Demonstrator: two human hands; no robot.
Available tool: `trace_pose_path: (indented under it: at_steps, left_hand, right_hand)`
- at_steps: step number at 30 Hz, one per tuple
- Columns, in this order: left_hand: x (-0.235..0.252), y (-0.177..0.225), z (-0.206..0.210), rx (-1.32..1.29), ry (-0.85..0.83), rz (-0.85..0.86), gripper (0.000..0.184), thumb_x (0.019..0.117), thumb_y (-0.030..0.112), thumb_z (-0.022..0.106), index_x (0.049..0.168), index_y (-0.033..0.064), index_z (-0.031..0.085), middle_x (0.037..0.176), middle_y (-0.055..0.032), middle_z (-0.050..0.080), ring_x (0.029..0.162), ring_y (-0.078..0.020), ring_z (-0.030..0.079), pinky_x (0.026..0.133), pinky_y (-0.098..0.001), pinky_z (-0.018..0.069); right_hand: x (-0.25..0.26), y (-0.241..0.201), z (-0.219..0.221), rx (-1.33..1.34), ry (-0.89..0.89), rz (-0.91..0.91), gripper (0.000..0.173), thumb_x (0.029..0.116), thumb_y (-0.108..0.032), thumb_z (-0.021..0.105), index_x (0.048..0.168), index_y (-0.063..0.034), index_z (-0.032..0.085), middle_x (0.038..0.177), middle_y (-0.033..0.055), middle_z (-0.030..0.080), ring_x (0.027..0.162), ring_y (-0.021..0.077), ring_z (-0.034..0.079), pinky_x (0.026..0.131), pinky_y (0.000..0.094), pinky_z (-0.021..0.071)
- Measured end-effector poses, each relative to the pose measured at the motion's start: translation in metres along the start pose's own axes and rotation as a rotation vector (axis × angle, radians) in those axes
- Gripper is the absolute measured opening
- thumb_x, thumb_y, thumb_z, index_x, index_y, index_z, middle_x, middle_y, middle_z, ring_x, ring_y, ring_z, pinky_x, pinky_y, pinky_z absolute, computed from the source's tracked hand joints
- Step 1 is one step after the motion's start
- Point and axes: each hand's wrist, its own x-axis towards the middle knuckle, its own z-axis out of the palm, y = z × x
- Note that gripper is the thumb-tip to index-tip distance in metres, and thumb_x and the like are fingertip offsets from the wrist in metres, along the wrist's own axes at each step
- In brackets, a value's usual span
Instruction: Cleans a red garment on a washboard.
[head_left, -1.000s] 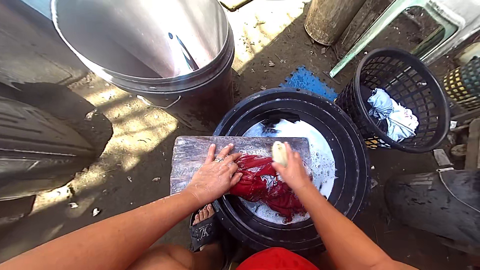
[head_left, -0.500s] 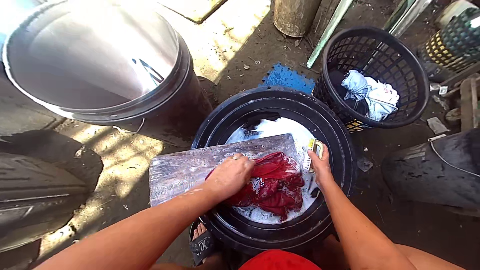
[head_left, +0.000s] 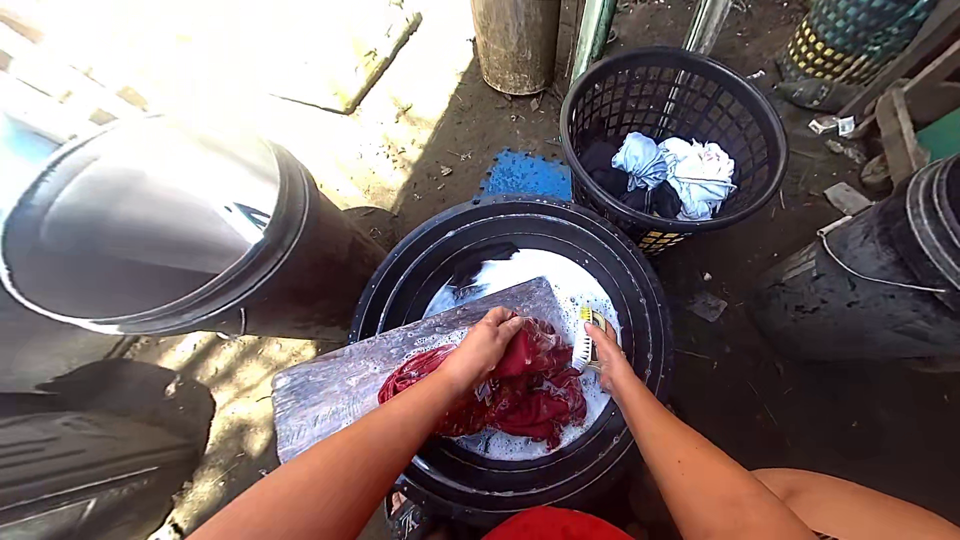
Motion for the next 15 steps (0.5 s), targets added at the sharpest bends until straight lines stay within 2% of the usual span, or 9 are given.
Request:
trace_pose_path:
  at_steps: [2, 4, 6, 7, 10, 13, 15]
  left_hand:
    - [-0.039, 0.009, -0.012, -0.220, -0.031, 0.010, 0.024, 0.1108, 0.031, 0.043, 0.114, 0.0112, 0.055, 0.086, -0.0049, 0.063, 0.074, -0.0136, 0.063, 0.067, -0.0336, 0.0536]
    - [-0.073, 0.013, -0.020, -0.397, -0.057, 0.038, 0.022, 0.1098, 0.030, 0.043, 0.115, 0.0137, 0.057, 0.086, -0.0045, 0.066, 0.075, -0.0142, 0.065, 0.068, -0.0329, 0.0555]
    - [-0.104, 0.016, -0.026, -0.520, -0.063, 0.077, 0.022, 0.1078, 0.028, 0.042, 0.116, 0.0152, 0.057, 0.088, -0.0060, 0.068, 0.077, -0.0151, 0.067, 0.068, -0.0326, 0.0574]
    - [-0.119, 0.019, -0.028, -0.577, -0.057, 0.094, 0.022, 0.1069, 0.027, 0.041, 0.117, 0.0155, 0.058, 0.090, -0.0074, 0.069, 0.078, -0.0161, 0.069, 0.069, -0.0333, 0.0587]
    - [-0.160, 0.032, -0.036, -0.724, -0.024, 0.175, 0.023, 0.1050, 0.026, 0.043, 0.118, 0.0158, 0.059, 0.099, -0.0115, 0.070, 0.085, -0.0196, 0.071, 0.074, -0.0364, 0.0614]
    - [-0.197, 0.043, -0.049, -0.761, -0.019, 0.348, 0.020, 0.1020, 0.033, 0.055, 0.116, 0.0208, 0.063, 0.103, -0.0092, 0.071, 0.090, -0.0180, 0.072, 0.076, -0.0354, 0.0622]
    - [-0.219, 0.048, -0.062, -0.725, -0.029, 0.454, 0.024, 0.0989, 0.037, 0.062, 0.121, 0.0258, 0.062, 0.111, -0.0083, 0.071, 0.097, -0.0195, 0.072, 0.079, -0.0378, 0.0626]
  right_hand:
    - [-0.010, -0.004, -0.001, 0.055, -0.063, 0.058, 0.070, 0.1022, -0.040, 0.059, 0.161, -0.0228, 0.026, 0.148, 0.0197, 0.050, 0.125, 0.0333, 0.056, 0.099, 0.0529, 0.0493]
    - [-0.027, -0.019, -0.001, 0.124, -0.159, 0.156, 0.059, 0.1024, -0.048, 0.054, 0.155, -0.0275, 0.038, 0.135, 0.0129, 0.059, 0.113, 0.0272, 0.062, 0.090, 0.0477, 0.0532]
    - [-0.044, -0.035, 0.006, 0.168, -0.270, 0.212, 0.051, 0.1032, -0.052, 0.048, 0.146, -0.0246, 0.046, 0.120, 0.0110, 0.064, 0.099, 0.0245, 0.065, 0.079, 0.0429, 0.0562]
    - [-0.055, -0.041, 0.011, 0.161, -0.324, 0.216, 0.051, 0.1029, -0.053, 0.048, 0.144, -0.0236, 0.048, 0.117, 0.0105, 0.065, 0.096, 0.0238, 0.065, 0.078, 0.0421, 0.0563]
    - [-0.086, -0.045, 0.026, 0.097, -0.468, 0.167, 0.056, 0.0991, -0.055, 0.055, 0.148, -0.0308, 0.044, 0.117, 0.0062, 0.067, 0.097, 0.0186, 0.067, 0.082, 0.0387, 0.0574]
    - [-0.112, -0.051, 0.040, 0.129, -0.566, 0.156, 0.056, 0.1006, -0.048, 0.056, 0.152, -0.0333, 0.039, 0.118, 0.0058, 0.066, 0.099, 0.0179, 0.067, 0.084, 0.0387, 0.0567]
    - [-0.127, -0.066, 0.048, 0.203, -0.625, 0.092, 0.056, 0.1021, -0.038, 0.056, 0.154, -0.0314, 0.035, 0.116, 0.0072, 0.066, 0.095, 0.0188, 0.068, 0.080, 0.0381, 0.0583]
